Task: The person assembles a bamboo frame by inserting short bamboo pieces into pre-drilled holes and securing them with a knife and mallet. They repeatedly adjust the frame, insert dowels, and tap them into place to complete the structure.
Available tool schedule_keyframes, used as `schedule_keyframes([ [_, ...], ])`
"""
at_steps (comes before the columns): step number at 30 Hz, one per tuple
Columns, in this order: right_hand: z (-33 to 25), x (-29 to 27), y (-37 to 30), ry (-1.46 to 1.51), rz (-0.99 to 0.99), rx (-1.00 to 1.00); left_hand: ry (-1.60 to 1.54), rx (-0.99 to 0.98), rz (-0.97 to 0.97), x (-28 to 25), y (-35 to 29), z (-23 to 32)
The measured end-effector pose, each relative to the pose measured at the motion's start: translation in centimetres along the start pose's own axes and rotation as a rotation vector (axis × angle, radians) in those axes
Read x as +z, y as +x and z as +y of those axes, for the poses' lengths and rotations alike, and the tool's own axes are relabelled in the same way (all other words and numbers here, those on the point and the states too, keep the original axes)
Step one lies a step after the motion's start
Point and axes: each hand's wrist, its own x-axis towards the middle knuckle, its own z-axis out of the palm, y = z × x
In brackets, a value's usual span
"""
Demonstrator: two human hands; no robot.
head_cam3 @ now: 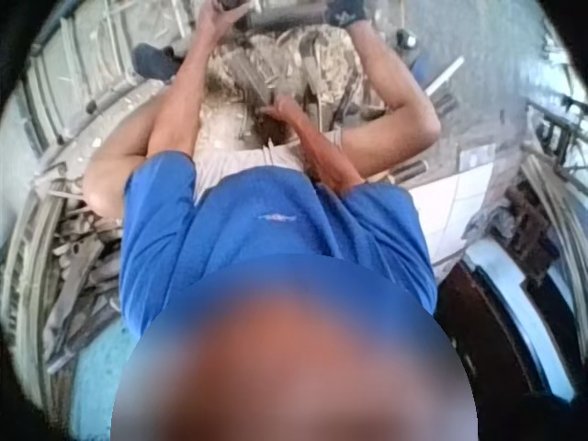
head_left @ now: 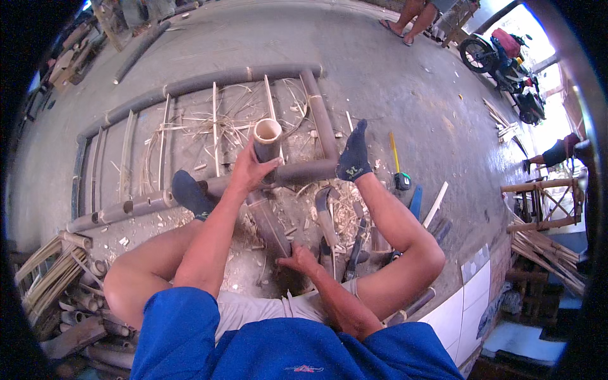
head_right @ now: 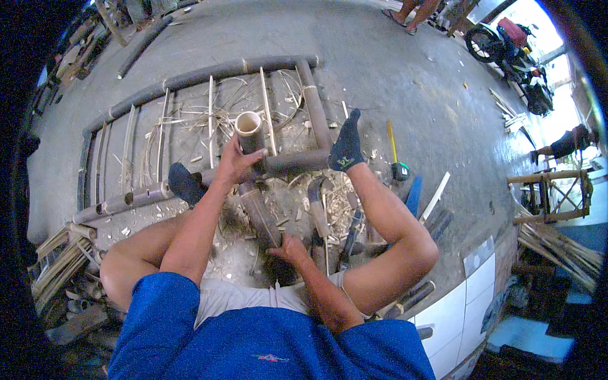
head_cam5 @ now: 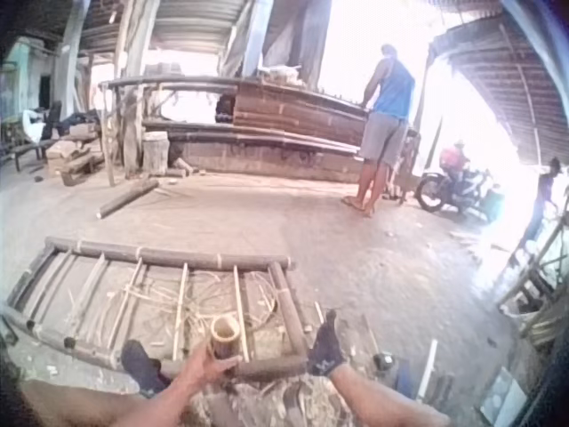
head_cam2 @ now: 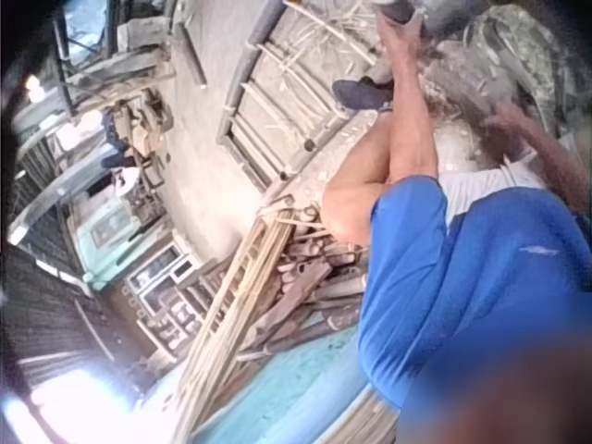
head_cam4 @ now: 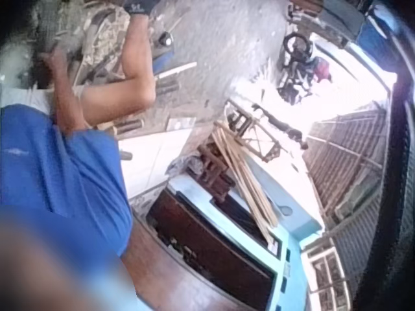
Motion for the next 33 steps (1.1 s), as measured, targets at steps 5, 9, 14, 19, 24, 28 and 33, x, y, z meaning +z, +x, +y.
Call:
schedule_keyframes([
  [5,-1.6,2.1,0.3,-0.086,-0.060,-0.106,0.075,-0.030,-0.083,-1.1,0.3,-0.1],
  [9,-2.2,3.2,0.0,-0.055,-0.147,-0.108,-0.009,0.019,-0.097,-0.8,0.2,-0.7],
  [14,-4.2,1.4,-0.8,-0.055,0.110,-0.289,-0.019,-0.059,-0.159,-1.6,0.3,0.5],
  [19,-7.1,-7.0,-1.2,-0.274,-0.040,-0.132,0.247,-0.187,-0.237,-2.5,0.4,3.6],
  [24,-8.5,-15.0,-5.0,-0.285,-0.112,-0.088,-0.520,-0.274,-0.240,-2.3,1.2,3.0],
  [28,-9.2,-22.4,-10.4,-0.295,-0.171,-0.052,0.176,0.005,-0.259,-3.2,1.2,2.1],
  [33,-9.7,-31.3,-14.9,-0.069,-0.089,-0.001,0.202,0.072,-0.232,-2.7,1.0,1.7],
])
